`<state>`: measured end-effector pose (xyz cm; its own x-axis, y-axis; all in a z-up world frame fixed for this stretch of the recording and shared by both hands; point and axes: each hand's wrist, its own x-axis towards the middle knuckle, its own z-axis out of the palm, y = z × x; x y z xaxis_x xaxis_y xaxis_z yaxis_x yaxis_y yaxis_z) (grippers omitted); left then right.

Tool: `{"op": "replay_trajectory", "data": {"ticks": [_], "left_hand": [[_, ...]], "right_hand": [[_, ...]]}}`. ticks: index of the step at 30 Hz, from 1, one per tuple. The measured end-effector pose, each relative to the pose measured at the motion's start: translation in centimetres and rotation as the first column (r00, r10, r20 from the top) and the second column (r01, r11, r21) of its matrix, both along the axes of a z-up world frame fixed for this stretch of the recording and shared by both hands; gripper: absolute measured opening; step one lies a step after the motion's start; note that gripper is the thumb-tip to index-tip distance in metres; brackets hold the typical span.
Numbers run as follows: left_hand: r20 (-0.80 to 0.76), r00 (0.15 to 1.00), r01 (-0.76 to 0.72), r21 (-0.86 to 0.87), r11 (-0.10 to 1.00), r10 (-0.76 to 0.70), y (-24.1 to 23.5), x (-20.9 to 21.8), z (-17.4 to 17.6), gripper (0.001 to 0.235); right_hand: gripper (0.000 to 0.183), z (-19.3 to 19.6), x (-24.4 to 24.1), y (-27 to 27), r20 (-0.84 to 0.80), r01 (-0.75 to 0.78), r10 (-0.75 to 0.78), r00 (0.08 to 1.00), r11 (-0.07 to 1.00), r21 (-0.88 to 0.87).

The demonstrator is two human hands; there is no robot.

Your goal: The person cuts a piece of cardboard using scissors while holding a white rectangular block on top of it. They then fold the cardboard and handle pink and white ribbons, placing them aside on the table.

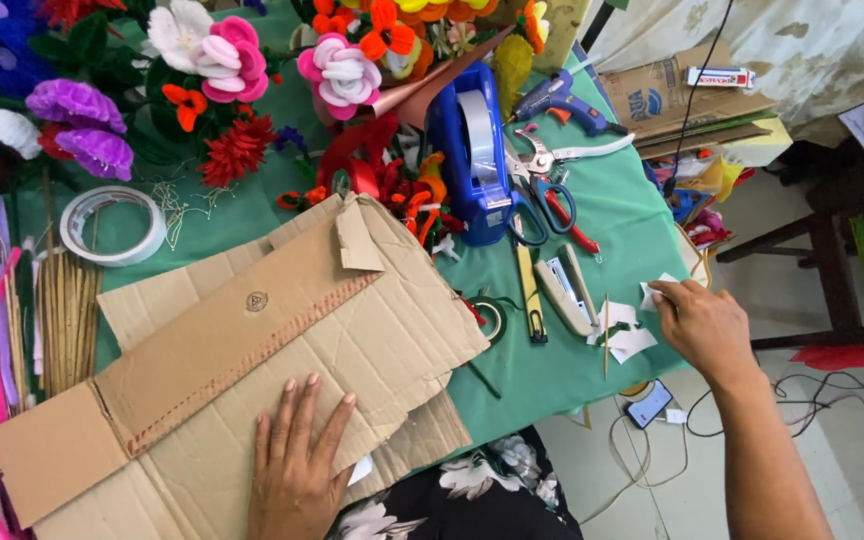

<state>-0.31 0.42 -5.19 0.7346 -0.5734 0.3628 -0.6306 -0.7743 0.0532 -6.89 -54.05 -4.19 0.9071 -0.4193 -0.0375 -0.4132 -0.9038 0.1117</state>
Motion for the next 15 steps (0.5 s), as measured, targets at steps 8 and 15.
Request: {"op": "replay_trajectory", "data": {"ticks": [8,15], "left_hand": [[-0.010,1.000,-0.003,0.008,1.000,0.004,-0.1,0.0,0.2,0.090],[-0.018,1.000,-0.003,0.024,1.000,0.003,0.0,0.0,0.4,0.100]], "right_hand": [[0.046,6.6,1.5,10.6,-0.327,0.431,-0.364,0.872,0.887,0.163],[0.038,-1.5,-0.4,10.0,-0.240,0.286,-0.253,0.937,0.951,0.117]]}}
